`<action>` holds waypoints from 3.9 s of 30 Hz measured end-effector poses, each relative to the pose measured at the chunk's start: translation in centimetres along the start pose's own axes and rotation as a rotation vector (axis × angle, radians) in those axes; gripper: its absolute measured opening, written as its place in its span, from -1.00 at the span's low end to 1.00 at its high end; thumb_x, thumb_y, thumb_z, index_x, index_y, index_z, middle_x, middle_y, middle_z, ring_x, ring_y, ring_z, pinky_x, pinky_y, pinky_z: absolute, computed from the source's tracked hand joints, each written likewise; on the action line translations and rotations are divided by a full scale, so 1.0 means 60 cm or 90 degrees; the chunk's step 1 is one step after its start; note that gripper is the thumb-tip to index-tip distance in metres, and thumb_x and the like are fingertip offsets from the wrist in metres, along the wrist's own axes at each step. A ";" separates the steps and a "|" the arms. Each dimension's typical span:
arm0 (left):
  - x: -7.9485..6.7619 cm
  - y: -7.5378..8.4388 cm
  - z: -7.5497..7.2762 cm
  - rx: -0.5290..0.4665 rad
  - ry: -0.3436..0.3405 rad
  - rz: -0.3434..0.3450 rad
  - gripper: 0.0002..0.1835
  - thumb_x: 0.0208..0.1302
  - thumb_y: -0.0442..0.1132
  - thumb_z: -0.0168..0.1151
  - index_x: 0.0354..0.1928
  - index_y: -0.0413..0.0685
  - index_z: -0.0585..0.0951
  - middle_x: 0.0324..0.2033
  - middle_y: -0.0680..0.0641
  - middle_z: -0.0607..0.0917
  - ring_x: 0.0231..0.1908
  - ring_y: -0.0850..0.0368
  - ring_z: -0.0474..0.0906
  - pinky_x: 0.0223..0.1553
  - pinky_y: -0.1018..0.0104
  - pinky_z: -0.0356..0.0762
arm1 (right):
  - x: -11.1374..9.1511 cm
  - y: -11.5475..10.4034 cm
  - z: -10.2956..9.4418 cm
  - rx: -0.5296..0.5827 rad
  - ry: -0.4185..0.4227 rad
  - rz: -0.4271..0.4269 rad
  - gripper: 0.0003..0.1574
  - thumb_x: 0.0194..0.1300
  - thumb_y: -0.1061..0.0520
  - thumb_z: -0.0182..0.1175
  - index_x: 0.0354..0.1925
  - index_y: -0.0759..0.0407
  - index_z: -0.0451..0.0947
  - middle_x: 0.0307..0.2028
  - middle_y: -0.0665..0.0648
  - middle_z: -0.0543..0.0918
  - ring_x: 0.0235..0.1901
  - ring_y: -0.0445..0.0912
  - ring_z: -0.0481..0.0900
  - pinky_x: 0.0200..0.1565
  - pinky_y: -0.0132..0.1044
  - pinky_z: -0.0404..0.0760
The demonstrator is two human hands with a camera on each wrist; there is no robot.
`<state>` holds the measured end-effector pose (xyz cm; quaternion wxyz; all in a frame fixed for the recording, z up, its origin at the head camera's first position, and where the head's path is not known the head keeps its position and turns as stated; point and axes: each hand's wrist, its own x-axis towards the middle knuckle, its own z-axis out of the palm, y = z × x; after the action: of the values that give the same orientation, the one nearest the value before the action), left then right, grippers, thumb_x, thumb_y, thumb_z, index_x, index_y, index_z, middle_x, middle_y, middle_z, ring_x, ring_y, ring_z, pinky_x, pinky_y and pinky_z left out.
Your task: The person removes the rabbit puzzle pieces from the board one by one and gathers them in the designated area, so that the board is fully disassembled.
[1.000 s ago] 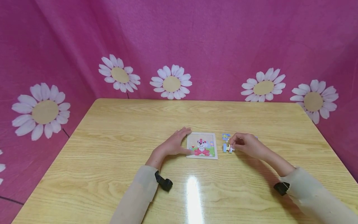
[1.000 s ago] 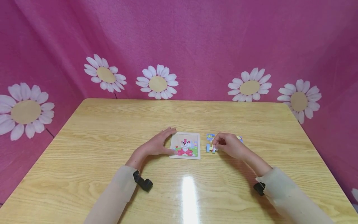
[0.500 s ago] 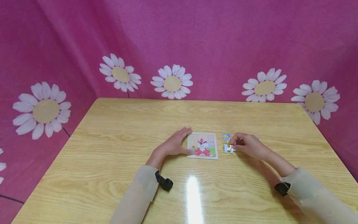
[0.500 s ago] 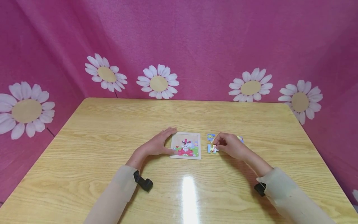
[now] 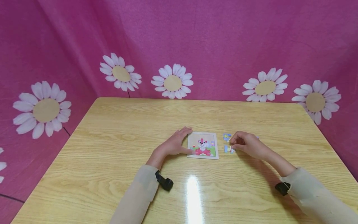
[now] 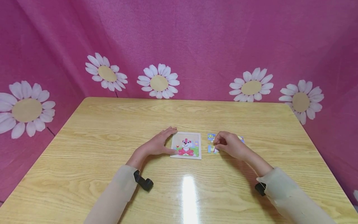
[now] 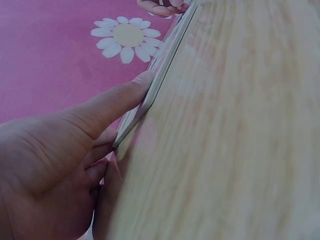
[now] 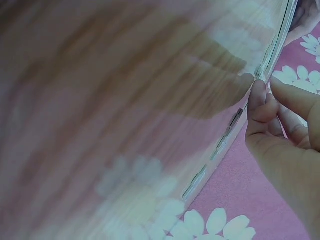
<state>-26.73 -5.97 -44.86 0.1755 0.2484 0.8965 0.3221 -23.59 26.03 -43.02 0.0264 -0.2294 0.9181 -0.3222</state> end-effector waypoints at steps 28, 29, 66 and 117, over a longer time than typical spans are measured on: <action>-0.001 0.001 -0.001 -0.007 -0.011 -0.008 -0.02 0.13 0.03 0.43 0.51 0.01 0.14 0.56 0.01 0.04 0.58 0.07 -0.22 0.60 0.10 -0.26 | 0.097 -0.083 0.071 0.000 -0.122 0.001 -0.64 0.21 0.13 0.37 -0.08 0.29 0.58 -0.24 0.15 0.61 -0.27 -0.10 0.47 -0.21 -0.38 0.52; -0.001 0.002 -0.001 -0.005 -0.011 -0.007 -0.02 0.13 0.03 0.43 0.51 0.00 0.13 0.56 0.01 0.04 0.58 0.08 -0.22 0.60 0.10 -0.26 | 0.099 -0.084 0.073 -0.004 -0.125 0.005 -0.64 0.21 0.13 0.37 -0.08 0.30 0.58 -0.25 0.15 0.60 -0.27 -0.10 0.46 -0.21 -0.39 0.51; -0.002 -0.001 -0.001 0.005 -0.003 0.012 -0.03 0.13 -0.01 0.44 0.50 -0.08 0.15 0.55 -0.04 0.07 0.58 0.06 -0.21 0.60 0.15 -0.28 | 0.086 -0.114 0.100 -0.007 0.009 -0.053 -0.72 0.15 0.45 0.28 -0.19 0.38 0.42 -0.28 0.24 0.54 -0.30 -0.03 0.56 -0.29 -0.33 0.62; 0.000 -0.006 0.002 0.008 -0.001 0.017 -0.02 0.12 0.03 0.43 0.50 -0.06 0.15 0.55 -0.02 0.08 0.58 0.07 -0.21 0.60 0.12 -0.28 | -0.061 0.024 -0.014 0.058 0.106 0.033 -0.75 0.13 0.51 0.25 -0.20 0.40 0.46 -0.32 0.23 0.58 -0.39 -0.47 0.46 -0.46 -0.52 0.54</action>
<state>-26.79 -6.18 -45.18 0.1702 0.2615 0.8949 0.3189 -21.05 29.10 -43.57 -0.0314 -0.1763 0.9072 -0.3807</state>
